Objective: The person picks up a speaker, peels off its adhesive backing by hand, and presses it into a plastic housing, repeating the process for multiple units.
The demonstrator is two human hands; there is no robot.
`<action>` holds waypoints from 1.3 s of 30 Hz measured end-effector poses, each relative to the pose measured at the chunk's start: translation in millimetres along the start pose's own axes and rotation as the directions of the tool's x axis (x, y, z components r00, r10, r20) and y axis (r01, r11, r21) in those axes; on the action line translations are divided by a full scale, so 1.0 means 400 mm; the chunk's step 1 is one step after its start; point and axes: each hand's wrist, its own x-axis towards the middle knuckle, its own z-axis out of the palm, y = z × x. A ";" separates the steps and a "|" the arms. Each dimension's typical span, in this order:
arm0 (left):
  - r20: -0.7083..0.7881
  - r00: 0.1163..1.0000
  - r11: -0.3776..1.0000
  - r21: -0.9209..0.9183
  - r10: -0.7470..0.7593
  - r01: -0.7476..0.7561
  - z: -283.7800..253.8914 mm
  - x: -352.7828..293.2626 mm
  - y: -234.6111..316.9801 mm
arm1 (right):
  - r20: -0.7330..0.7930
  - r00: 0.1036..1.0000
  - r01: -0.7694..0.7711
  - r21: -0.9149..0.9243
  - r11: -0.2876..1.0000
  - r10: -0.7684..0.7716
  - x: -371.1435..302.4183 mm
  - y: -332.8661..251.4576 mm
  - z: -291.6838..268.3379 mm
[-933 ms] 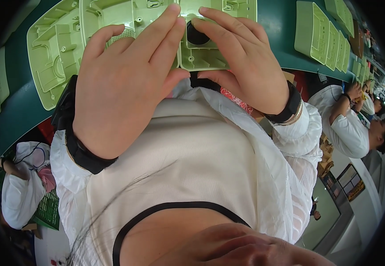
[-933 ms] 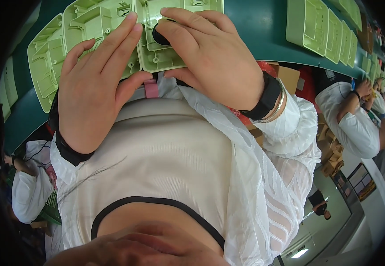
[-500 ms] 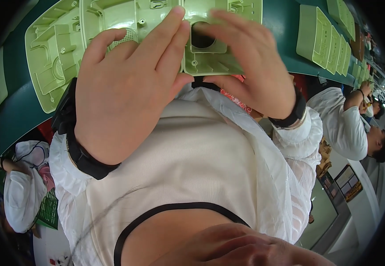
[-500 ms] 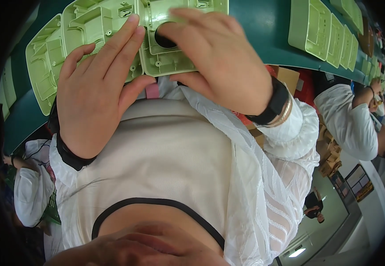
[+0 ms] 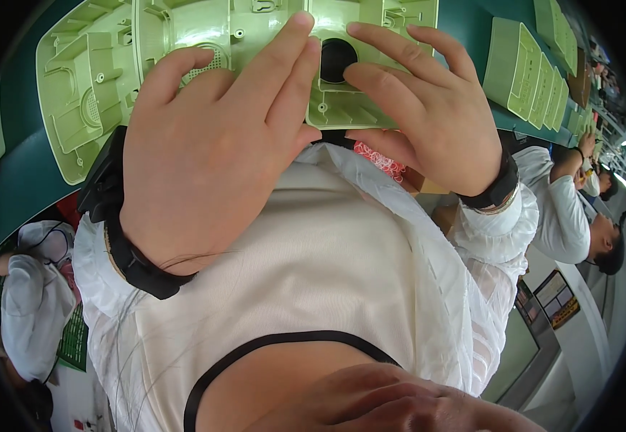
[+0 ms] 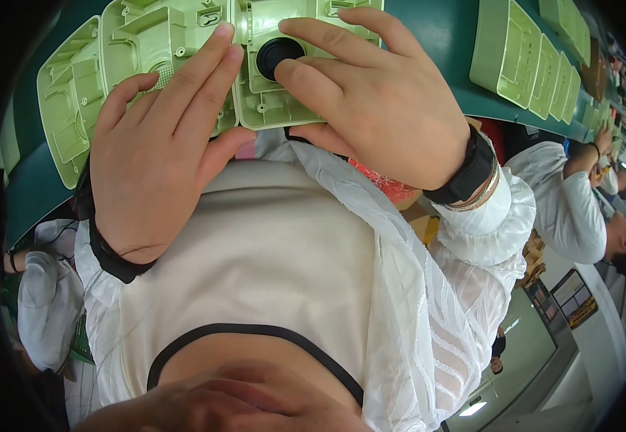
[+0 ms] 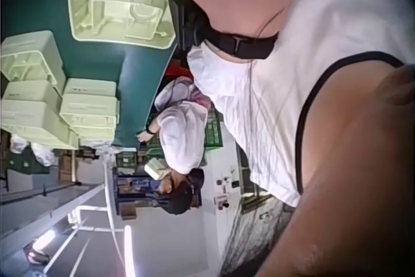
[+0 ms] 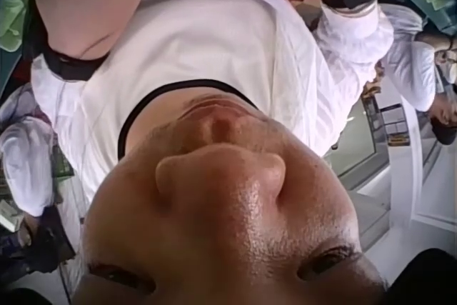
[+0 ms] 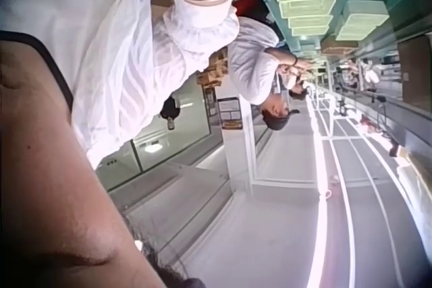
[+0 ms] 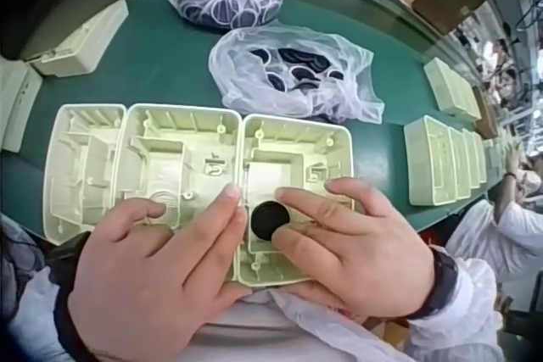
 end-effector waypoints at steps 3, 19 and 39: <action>-0.005 1.000 1.000 -0.007 0.013 -0.013 0.003 -0.005 -0.003 | -0.110 0.994 0.042 0.211 0.977 -0.019 -0.009 0.018 0.028; -0.011 1.000 0.999 -0.027 0.026 -0.026 0.002 -0.004 0.000 | -0.196 0.980 0.019 0.267 0.963 0.035 -0.012 -0.012 0.061; 0.070 0.963 -0.562 -0.822 -0.259 -0.092 -0.099 -0.050 0.045 | -0.620 0.699 0.350 0.730 0.586 0.355 0.053 -0.174 -0.004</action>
